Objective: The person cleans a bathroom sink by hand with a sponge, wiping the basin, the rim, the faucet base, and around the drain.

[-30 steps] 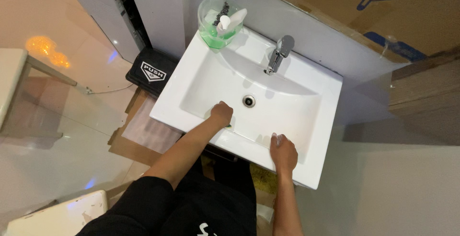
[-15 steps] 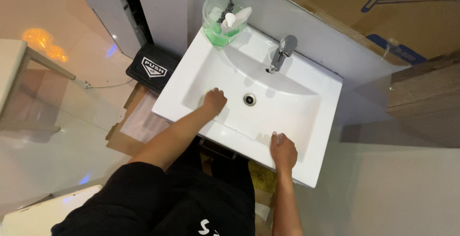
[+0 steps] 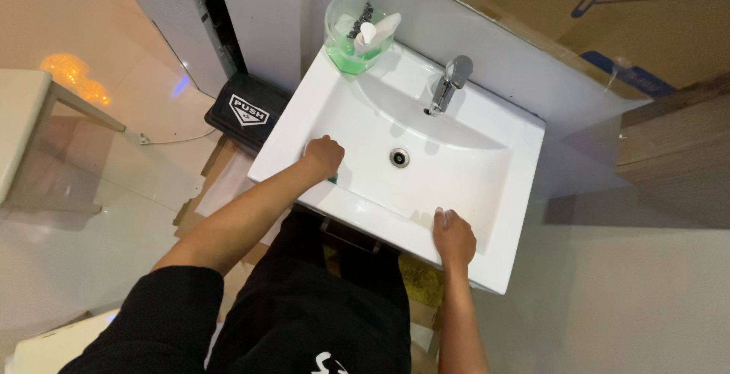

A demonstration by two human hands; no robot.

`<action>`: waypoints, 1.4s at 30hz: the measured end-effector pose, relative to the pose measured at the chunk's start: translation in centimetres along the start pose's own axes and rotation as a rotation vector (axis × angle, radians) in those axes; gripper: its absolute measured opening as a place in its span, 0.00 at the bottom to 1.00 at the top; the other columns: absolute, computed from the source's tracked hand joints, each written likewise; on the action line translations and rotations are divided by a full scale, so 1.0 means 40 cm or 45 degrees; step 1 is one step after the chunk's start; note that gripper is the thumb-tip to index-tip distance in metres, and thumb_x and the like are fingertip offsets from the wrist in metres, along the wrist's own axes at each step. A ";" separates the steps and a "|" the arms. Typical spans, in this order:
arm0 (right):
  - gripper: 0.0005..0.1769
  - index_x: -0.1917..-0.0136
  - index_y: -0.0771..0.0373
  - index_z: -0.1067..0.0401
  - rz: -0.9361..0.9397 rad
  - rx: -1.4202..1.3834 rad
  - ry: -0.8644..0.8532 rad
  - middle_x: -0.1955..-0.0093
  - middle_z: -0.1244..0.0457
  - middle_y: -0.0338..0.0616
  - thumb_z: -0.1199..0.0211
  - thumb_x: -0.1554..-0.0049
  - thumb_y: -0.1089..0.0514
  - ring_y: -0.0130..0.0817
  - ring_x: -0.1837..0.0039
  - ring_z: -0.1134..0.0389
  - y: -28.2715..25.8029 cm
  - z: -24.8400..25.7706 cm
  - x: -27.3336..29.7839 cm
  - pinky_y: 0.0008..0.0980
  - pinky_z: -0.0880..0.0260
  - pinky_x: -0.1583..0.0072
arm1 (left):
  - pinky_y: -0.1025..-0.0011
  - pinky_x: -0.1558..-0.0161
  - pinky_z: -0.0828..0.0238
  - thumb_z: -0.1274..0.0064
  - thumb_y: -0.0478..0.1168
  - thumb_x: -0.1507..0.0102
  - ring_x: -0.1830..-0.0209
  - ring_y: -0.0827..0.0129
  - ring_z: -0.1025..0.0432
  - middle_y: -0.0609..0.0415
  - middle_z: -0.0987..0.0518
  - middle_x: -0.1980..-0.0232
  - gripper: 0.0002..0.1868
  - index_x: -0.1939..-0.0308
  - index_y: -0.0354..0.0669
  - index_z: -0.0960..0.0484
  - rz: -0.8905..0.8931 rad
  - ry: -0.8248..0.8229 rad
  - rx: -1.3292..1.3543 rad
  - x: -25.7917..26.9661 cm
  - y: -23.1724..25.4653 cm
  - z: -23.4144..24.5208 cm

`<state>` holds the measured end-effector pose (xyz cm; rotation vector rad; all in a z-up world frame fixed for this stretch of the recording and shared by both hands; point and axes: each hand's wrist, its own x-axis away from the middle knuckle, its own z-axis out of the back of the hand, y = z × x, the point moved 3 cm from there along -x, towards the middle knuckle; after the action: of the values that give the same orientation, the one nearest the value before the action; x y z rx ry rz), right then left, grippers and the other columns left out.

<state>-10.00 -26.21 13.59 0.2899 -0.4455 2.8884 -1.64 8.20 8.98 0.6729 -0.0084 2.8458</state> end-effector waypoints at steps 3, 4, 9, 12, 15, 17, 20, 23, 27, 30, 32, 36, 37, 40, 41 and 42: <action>0.29 0.49 0.62 0.21 0.010 -0.017 0.077 0.55 0.27 0.52 0.52 0.36 0.38 0.46 0.53 0.26 -0.011 0.011 0.013 0.44 0.27 0.50 | 0.64 0.52 0.22 0.41 0.37 0.38 0.37 0.59 0.31 0.50 0.19 0.45 0.11 0.52 0.41 0.14 -0.051 0.096 -0.069 0.010 -0.006 0.009; 0.29 0.49 0.62 0.21 0.012 -0.012 0.078 0.55 0.27 0.52 0.52 0.36 0.38 0.46 0.53 0.26 -0.016 0.015 0.015 0.44 0.27 0.50 | 0.64 0.52 0.22 0.43 0.37 0.37 0.37 0.58 0.31 0.51 0.19 0.46 0.10 0.53 0.42 0.14 -0.091 0.170 -0.114 0.011 -0.003 0.016; 0.27 0.49 0.62 0.21 0.026 -0.019 0.115 0.53 0.28 0.54 0.50 0.37 0.39 0.51 0.51 0.27 -0.027 0.028 0.020 0.46 0.28 0.49 | 0.67 0.45 0.31 0.38 0.45 0.41 0.37 0.61 0.33 0.54 0.20 0.47 0.11 0.57 0.46 0.13 -0.145 0.333 -0.273 -0.004 -0.033 0.047; 0.27 0.52 0.62 0.21 -0.009 -0.011 0.078 0.56 0.29 0.53 0.50 0.37 0.39 0.51 0.53 0.28 -0.029 0.031 0.020 0.46 0.28 0.49 | 0.69 0.45 0.35 0.41 0.42 0.39 0.39 0.62 0.33 0.56 0.19 0.48 0.06 0.61 0.48 0.12 -0.140 0.453 -0.340 -0.009 -0.045 0.062; 0.28 0.53 0.62 0.22 -0.046 -0.014 0.028 0.58 0.29 0.51 0.52 0.36 0.39 0.48 0.54 0.27 -0.029 0.027 0.019 0.46 0.28 0.49 | 0.70 0.43 0.36 0.41 0.43 0.39 0.38 0.63 0.33 0.56 0.19 0.48 0.07 0.61 0.48 0.12 -0.142 0.418 -0.321 0.008 -0.045 0.063; 0.28 0.52 0.61 0.22 -0.083 0.018 -0.019 0.58 0.28 0.50 0.53 0.35 0.38 0.46 0.55 0.27 -0.028 0.021 0.012 0.44 0.27 0.48 | 0.70 0.42 0.36 0.42 0.43 0.38 0.38 0.63 0.33 0.56 0.19 0.48 0.07 0.60 0.48 0.11 -0.151 0.426 -0.288 0.024 -0.038 0.064; 0.28 0.50 0.61 0.22 -0.107 0.048 -0.071 0.58 0.28 0.49 0.54 0.34 0.38 0.43 0.55 0.26 -0.022 0.014 0.007 0.42 0.27 0.49 | 0.70 0.45 0.35 0.43 0.42 0.38 0.40 0.63 0.33 0.55 0.20 0.47 0.08 0.57 0.47 0.13 -0.143 0.294 -0.361 0.046 -0.025 0.054; 0.27 0.48 0.60 0.22 -0.077 0.054 -0.024 0.55 0.28 0.49 0.53 0.35 0.38 0.43 0.54 0.27 -0.019 0.011 0.007 0.43 0.27 0.49 | 0.68 0.41 0.37 0.44 0.39 0.39 0.39 0.62 0.33 0.54 0.20 0.48 0.09 0.57 0.44 0.14 -0.128 0.197 -0.134 0.062 -0.035 0.042; 0.28 0.46 0.61 0.22 -0.100 0.039 -0.051 0.53 0.27 0.50 0.54 0.34 0.38 0.42 0.53 0.26 -0.010 0.002 0.002 0.42 0.27 0.47 | 0.66 0.36 0.36 0.42 0.36 0.42 0.39 0.61 0.32 0.53 0.19 0.48 0.10 0.57 0.42 0.14 -0.192 0.183 -0.086 0.073 -0.065 0.025; 0.28 0.47 0.62 0.22 -0.038 0.001 0.002 0.53 0.28 0.50 0.52 0.35 0.38 0.43 0.52 0.26 -0.011 0.003 0.005 0.44 0.27 0.46 | 0.53 0.27 0.50 0.44 0.36 0.40 0.36 0.63 0.32 0.56 0.19 0.48 0.09 0.57 0.47 0.13 -0.255 0.230 -0.131 0.091 -0.075 0.041; 0.28 0.47 0.62 0.22 -0.045 -0.006 0.013 0.53 0.28 0.51 0.51 0.35 0.38 0.44 0.52 0.26 -0.020 0.009 0.010 0.44 0.27 0.46 | 0.44 0.21 0.63 0.44 0.37 0.39 0.34 0.64 0.34 0.58 0.20 0.47 0.10 0.56 0.51 0.13 -0.266 0.199 -0.159 0.106 -0.092 0.060; 0.28 0.48 0.62 0.21 -0.090 0.019 -0.012 0.55 0.28 0.54 0.51 0.35 0.39 0.49 0.52 0.26 -0.041 0.030 0.021 0.45 0.27 0.46 | 0.36 0.23 0.82 0.43 0.45 0.40 0.23 0.72 0.44 0.66 0.22 0.39 0.12 0.53 0.56 0.14 -0.330 0.262 0.084 0.126 -0.143 0.097; 0.28 0.48 0.62 0.21 -0.089 0.022 -0.015 0.55 0.28 0.54 0.51 0.35 0.39 0.49 0.52 0.26 -0.045 0.031 0.021 0.45 0.27 0.46 | 0.38 0.23 0.84 0.41 0.47 0.42 0.22 0.74 0.46 0.67 0.23 0.36 0.15 0.51 0.56 0.15 -0.382 0.317 0.097 0.129 -0.149 0.103; 0.28 0.50 0.62 0.21 -0.110 0.002 -0.024 0.55 0.28 0.54 0.52 0.36 0.39 0.49 0.52 0.27 -0.044 0.032 0.017 0.45 0.28 0.47 | 0.40 0.21 0.81 0.41 0.47 0.42 0.20 0.76 0.48 0.69 0.25 0.33 0.16 0.49 0.57 0.15 -0.363 0.387 0.198 0.121 -0.160 0.115; 0.28 0.50 0.63 0.21 -0.050 -0.016 0.052 0.54 0.29 0.55 0.50 0.37 0.39 0.51 0.52 0.27 -0.048 0.035 0.017 0.46 0.29 0.48 | 0.40 0.21 0.81 0.41 0.47 0.42 0.20 0.76 0.48 0.69 0.25 0.33 0.16 0.49 0.57 0.15 -0.363 0.384 0.202 0.114 -0.163 0.118; 0.28 0.49 0.63 0.21 0.011 -0.035 0.127 0.54 0.29 0.55 0.49 0.38 0.39 0.52 0.52 0.28 -0.055 0.038 0.019 0.47 0.30 0.48 | 0.39 0.22 0.82 0.42 0.46 0.42 0.19 0.75 0.50 0.68 0.27 0.30 0.18 0.47 0.57 0.16 -0.347 0.394 0.191 0.105 -0.168 0.123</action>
<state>-9.99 -24.52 15.79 0.1392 -0.4697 2.8865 -1.72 15.35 14.93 0.2299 0.3231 2.6690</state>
